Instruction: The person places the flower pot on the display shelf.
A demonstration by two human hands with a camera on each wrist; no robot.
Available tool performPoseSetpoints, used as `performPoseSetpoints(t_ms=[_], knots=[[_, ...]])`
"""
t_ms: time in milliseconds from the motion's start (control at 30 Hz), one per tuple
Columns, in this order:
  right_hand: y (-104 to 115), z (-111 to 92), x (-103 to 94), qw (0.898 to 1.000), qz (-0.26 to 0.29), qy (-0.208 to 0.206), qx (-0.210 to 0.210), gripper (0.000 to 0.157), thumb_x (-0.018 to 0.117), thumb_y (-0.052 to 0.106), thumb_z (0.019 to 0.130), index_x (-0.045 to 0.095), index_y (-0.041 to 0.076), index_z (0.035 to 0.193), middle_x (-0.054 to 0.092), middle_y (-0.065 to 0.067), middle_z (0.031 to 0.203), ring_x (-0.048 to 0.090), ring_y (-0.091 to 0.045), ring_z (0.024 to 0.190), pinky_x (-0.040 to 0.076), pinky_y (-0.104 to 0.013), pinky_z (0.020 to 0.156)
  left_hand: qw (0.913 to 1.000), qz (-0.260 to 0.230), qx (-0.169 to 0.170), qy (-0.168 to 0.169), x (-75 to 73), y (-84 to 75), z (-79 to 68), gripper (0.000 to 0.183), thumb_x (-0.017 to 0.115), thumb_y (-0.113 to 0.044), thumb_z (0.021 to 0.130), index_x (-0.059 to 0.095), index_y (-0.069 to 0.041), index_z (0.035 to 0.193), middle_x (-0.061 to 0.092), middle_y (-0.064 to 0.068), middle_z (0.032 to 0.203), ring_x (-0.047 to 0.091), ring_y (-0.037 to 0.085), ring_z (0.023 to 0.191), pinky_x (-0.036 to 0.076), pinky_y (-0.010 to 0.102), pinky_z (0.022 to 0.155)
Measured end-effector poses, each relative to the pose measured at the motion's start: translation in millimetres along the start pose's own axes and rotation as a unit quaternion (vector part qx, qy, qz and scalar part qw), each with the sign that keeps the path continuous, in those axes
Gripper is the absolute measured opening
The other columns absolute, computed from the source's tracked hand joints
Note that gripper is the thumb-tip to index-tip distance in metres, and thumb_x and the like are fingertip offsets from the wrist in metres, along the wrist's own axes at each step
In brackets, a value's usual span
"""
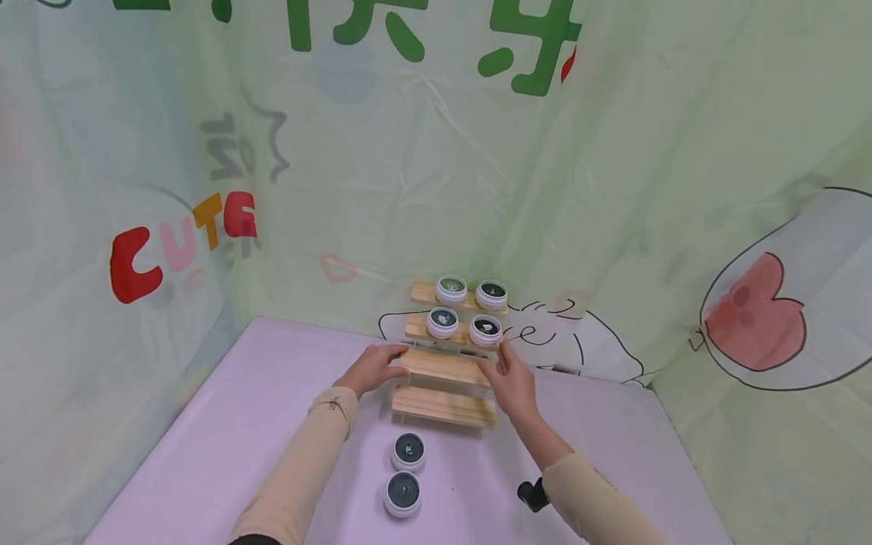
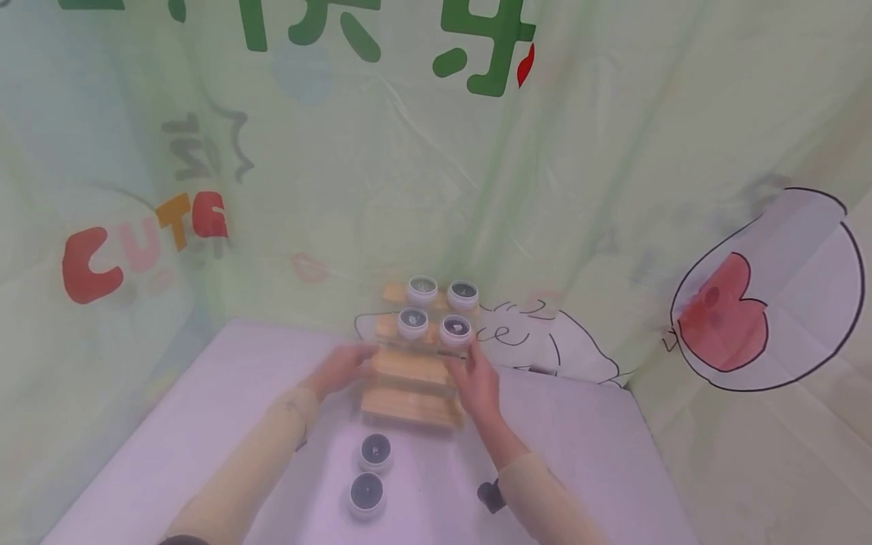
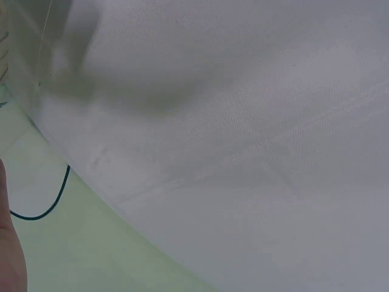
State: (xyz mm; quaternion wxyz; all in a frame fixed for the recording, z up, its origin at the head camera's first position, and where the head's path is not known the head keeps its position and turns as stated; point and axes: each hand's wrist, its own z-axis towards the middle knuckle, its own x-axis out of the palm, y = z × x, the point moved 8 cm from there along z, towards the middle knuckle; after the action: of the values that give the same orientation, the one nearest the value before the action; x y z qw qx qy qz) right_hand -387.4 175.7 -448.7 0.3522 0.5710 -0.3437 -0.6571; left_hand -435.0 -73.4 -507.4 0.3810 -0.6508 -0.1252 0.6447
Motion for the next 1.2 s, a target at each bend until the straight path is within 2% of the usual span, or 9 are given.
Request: performPoseSetpoints(t_ms=[267,367,567,700,733,833,1000,1200], knots=[[-7.3,-35.3,12.5,1.0,0.002,0.026,-0.018,0.074,0.07,0.026,0.093,0.032,-0.004,0.149,0.037,-0.019,0.152,0.041,-0.03,0.137,0.042,-0.029,0.106,0.9998,-0.002,0.017,0.001,-3.6,-5.1,-3.1,0.06,0.076,-0.027,0.085,0.056,-0.001,0.135,0.059,0.014,0.135,0.058,0.029,0.121,0.049,0.039,0.103],[-4.9,-50.3,20.7,0.998,-0.005,0.037,-0.044,0.073,0.072,0.023,0.091,0.035,-0.006,0.147,0.038,-0.021,0.151,0.042,-0.032,0.135,0.043,-0.031,0.104,0.9998,0.003,0.019,-0.002,-6.0,-9.9,-6.0,0.059,0.076,-0.025,0.085,0.056,0.001,0.135,0.06,0.015,0.133,0.059,0.03,0.12,0.049,0.039,0.103],[-2.8,-79.8,41.2,0.991,-0.028,0.071,-0.11,0.073,0.076,0.021,0.087,0.041,-0.009,0.143,0.044,-0.025,0.145,0.046,-0.035,0.132,0.046,-0.032,0.101,0.9999,-0.011,-0.004,0.009,-12.1,-18.5,-11.7,0.057,0.075,-0.022,0.086,0.056,0.001,0.135,0.059,0.015,0.134,0.058,0.03,0.122,0.047,0.04,0.105],[-7.9,-97.2,55.8,0.987,-0.028,0.11,-0.116,0.075,0.074,0.03,0.088,0.041,-0.009,0.143,0.045,-0.026,0.144,0.048,-0.037,0.13,0.048,-0.032,0.101,0.9997,-0.018,0.0,0.014,-13.5,-20.5,-13.4,0.058,0.075,-0.024,0.087,0.056,0.001,0.135,0.059,0.015,0.134,0.057,0.03,0.122,0.047,0.04,0.106],[-9.6,-101.4,59.7,0.985,-0.027,0.122,-0.117,0.076,0.073,0.033,0.088,0.041,-0.009,0.143,0.045,-0.027,0.143,0.048,-0.037,0.13,0.048,-0.032,0.1,0.9998,-0.011,0.011,0.01,-14.7,-22.5,-14.2,0.057,0.075,-0.026,0.087,0.056,0.002,0.134,0.06,0.015,0.133,0.058,0.03,0.121,0.048,0.039,0.104],[-14.8,-112.9,72.5,0.979,-0.031,0.159,-0.127,0.077,0.072,0.035,0.089,0.041,-0.01,0.142,0.046,-0.029,0.142,0.05,-0.039,0.127,0.05,-0.033,0.099,0.9998,-0.006,0.018,0.006,-14.8,-22.1,-14.5,0.057,0.075,-0.027,0.087,0.057,0.002,0.133,0.06,0.016,0.132,0.059,0.03,0.12,0.049,0.039,0.103],[-26.2,-128.0,94.3,0.964,-0.029,0.221,-0.147,0.074,0.074,0.03,0.088,0.042,-0.011,0.141,0.047,-0.028,0.142,0.051,-0.039,0.127,0.05,-0.033,0.1,0.9999,-0.009,-0.004,0.006,-13.1,-19.4,-12.2,0.056,0.075,-0.023,0.087,0.056,0.0,0.135,0.059,0.015,0.134,0.057,0.03,0.122,0.047,0.04,0.106],[-30.1,-140.4,106.8,0.953,-0.012,0.254,-0.162,0.076,0.075,0.033,0.087,0.043,-0.011,0.14,0.047,-0.027,0.142,0.05,-0.041,0.127,0.05,-0.036,0.1,1.0,-0.001,-0.002,0.007,-11.4,-19.5,-12.1,0.057,0.075,-0.023,0.087,0.056,0.0,0.135,0.059,0.015,0.134,0.058,0.031,0.121,0.048,0.041,0.104]])
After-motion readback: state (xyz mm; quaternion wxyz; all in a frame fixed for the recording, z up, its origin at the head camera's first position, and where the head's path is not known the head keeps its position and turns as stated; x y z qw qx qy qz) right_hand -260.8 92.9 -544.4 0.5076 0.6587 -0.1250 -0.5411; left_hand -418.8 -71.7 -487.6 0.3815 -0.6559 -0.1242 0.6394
